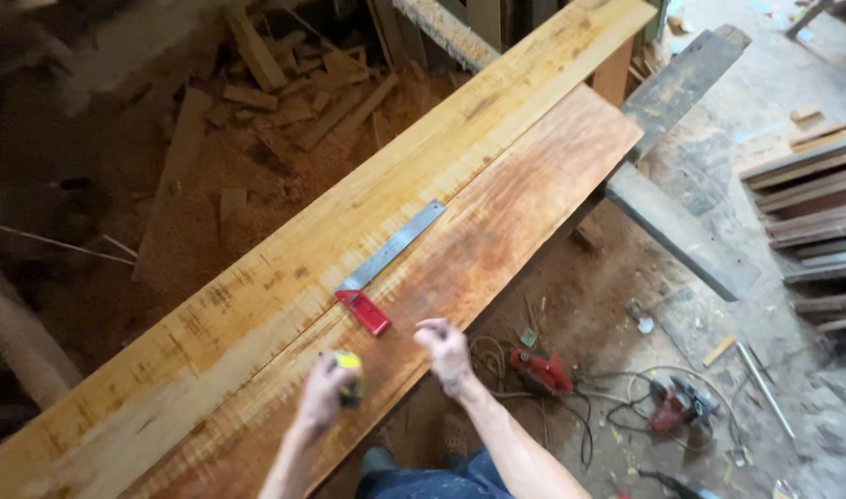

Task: The person measures a long wooden plank with a tape measure and marks it with a pencil using a try square as a guide. The person repeatedly measures and marks multiple points along the plank's length.

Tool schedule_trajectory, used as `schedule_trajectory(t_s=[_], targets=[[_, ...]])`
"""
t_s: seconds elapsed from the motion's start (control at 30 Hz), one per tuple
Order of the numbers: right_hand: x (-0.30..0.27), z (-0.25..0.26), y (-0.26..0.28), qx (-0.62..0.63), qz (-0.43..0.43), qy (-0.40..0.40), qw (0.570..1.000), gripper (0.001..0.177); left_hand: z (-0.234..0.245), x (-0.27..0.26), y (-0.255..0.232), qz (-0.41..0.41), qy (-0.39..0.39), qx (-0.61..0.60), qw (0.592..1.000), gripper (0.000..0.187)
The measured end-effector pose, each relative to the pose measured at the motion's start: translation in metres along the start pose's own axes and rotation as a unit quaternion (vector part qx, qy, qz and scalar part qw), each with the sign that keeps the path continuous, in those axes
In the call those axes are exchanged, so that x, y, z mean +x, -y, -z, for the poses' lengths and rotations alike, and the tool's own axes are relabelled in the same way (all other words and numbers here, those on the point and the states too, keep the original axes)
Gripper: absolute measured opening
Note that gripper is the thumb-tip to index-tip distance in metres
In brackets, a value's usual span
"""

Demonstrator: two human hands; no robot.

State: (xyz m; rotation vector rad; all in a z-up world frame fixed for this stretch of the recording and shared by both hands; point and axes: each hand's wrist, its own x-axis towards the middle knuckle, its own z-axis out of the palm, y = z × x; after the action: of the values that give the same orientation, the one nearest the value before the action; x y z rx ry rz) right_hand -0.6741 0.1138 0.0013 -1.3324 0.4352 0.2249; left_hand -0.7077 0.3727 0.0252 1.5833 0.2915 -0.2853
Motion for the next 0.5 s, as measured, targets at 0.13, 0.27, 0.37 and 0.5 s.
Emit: schedule_trajectory(t_s=[0.13, 0.27, 0.37, 0.5], targets=[[-0.043, 0.003, 0.023, -0.089, -0.08, 0.263, 0.957, 0.021, -0.066, -0.037, 0.004, 0.104, 0.071, 0.043, 0.991, 0.032], [-0.071, 0.012, 0.012, -0.119, -0.069, 0.284, 0.949, 0.026, -0.077, -0.061, 0.012, 0.123, 0.066, 0.075, 0.987, 0.031], [-0.081, 0.015, -0.003, -0.155, -0.051, 0.296, 0.941, 0.029, -0.072, -0.08, 0.017, 0.139, 0.085, 0.091, 0.982, 0.031], [-0.074, 0.01, -0.023, -0.209, -0.058, 0.343, 0.914, 0.02, -0.068, -0.085, 0.018, 0.152, 0.133, 0.088, 0.975, 0.032]])
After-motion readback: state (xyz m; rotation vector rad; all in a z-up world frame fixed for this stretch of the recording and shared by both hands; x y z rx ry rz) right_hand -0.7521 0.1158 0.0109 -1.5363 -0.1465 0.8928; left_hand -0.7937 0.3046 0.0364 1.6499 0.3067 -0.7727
